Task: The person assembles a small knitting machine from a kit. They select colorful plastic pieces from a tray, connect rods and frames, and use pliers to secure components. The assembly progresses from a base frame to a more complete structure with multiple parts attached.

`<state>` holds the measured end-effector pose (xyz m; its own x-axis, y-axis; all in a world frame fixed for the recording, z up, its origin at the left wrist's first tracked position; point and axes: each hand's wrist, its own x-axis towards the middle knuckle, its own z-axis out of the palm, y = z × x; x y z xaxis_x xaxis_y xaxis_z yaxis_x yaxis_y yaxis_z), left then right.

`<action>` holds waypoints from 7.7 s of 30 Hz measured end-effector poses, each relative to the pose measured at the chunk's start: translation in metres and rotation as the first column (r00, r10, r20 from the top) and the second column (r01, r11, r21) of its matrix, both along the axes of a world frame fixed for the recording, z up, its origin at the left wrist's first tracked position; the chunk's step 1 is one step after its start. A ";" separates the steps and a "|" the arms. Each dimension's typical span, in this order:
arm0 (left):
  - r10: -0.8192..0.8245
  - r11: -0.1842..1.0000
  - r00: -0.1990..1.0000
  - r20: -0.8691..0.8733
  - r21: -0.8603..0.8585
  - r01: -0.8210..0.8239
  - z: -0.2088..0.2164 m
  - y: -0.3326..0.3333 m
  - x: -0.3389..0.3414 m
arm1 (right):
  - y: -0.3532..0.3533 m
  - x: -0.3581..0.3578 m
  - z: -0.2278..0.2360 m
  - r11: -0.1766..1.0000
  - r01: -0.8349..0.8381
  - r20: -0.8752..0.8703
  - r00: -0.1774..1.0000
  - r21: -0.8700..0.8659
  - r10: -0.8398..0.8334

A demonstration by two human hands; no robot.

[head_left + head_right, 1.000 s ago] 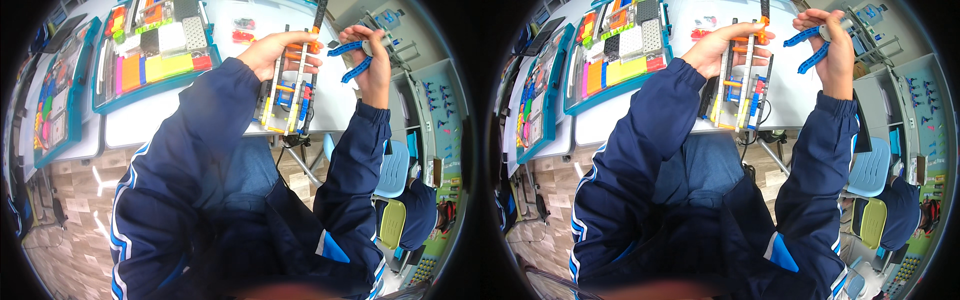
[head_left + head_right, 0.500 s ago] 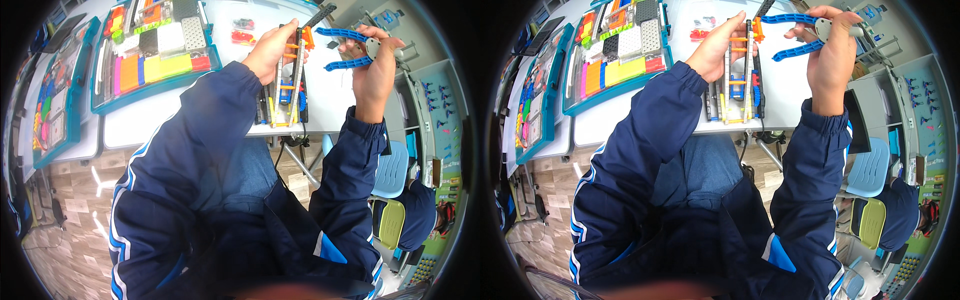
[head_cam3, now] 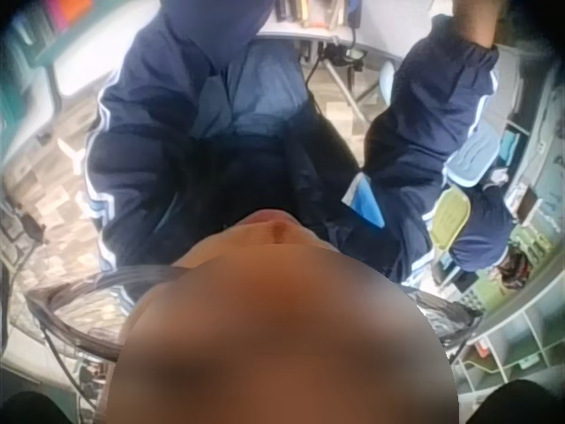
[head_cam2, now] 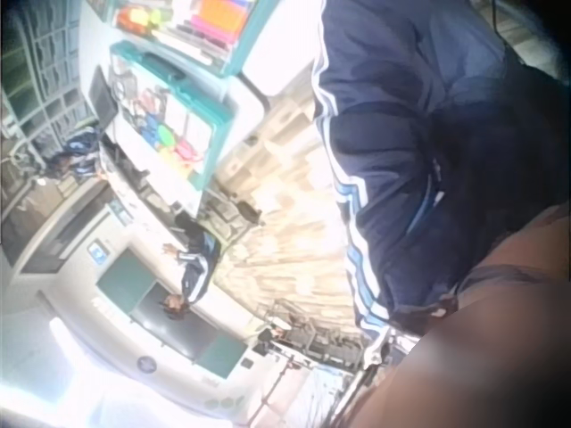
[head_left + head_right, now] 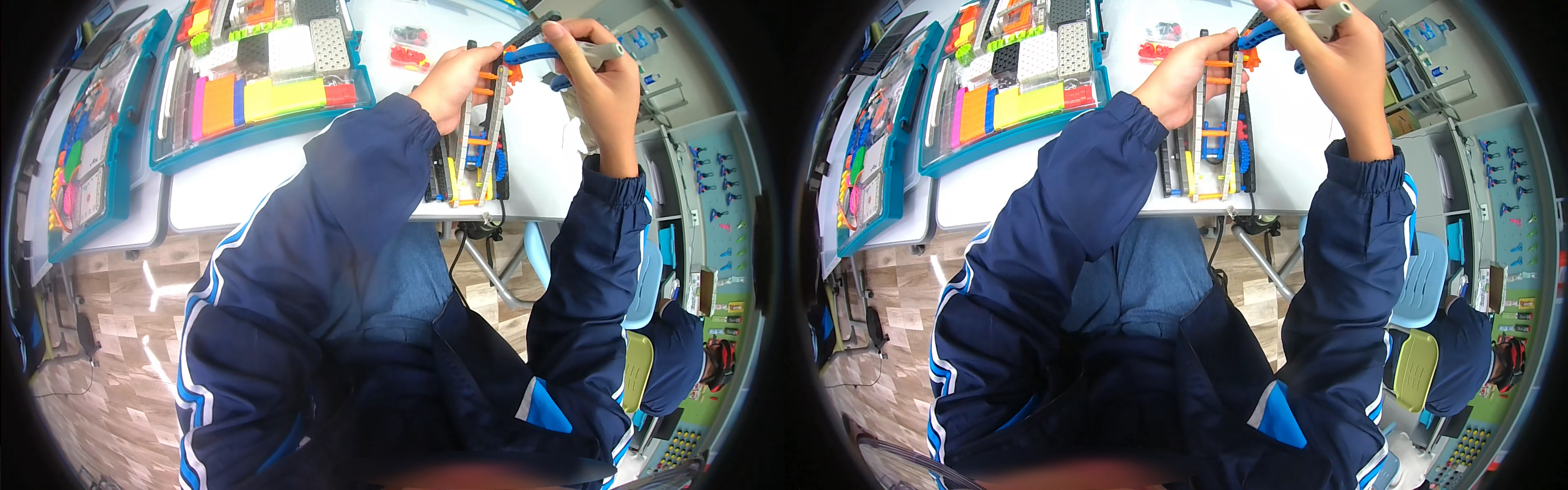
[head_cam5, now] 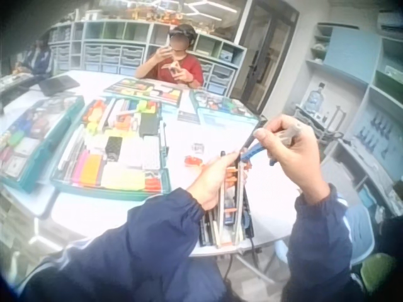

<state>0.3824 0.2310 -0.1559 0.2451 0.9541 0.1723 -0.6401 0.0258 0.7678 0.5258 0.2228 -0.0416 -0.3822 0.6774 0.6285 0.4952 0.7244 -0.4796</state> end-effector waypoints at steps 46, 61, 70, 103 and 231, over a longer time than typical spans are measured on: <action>0.143 0.982 0.986 0.083 0.111 -0.152 0.013 -0.009 0.003 | -0.058 0.045 -0.015 0.975 -0.203 -0.666 0.741 -0.091 0.092; 0.037 0.987 0.986 0.161 0.152 -0.061 0.013 -0.022 0.011 | -0.038 0.014 -0.039 0.994 -0.102 -0.686 0.725 -0.024 0.058; -0.185 0.977 0.963 0.199 0.145 0.157 0.003 0.002 -0.010 | -0.023 0.019 -0.038 0.990 -0.119 -0.690 0.722 -0.071 0.037; 0.182 0.973 0.983 -0.024 0.151 -0.177 -0.011 0.007 -0.009 | -0.046 -0.022 -0.090 0.782 0.303 -0.200 0.953 0.545 -0.230; 0.639 0.769 0.719 -0.274 0.227 -0.597 0.050 -0.078 -0.206 | 0.048 -0.114 -0.105 0.971 -0.228 -0.695 0.709 -0.065 0.120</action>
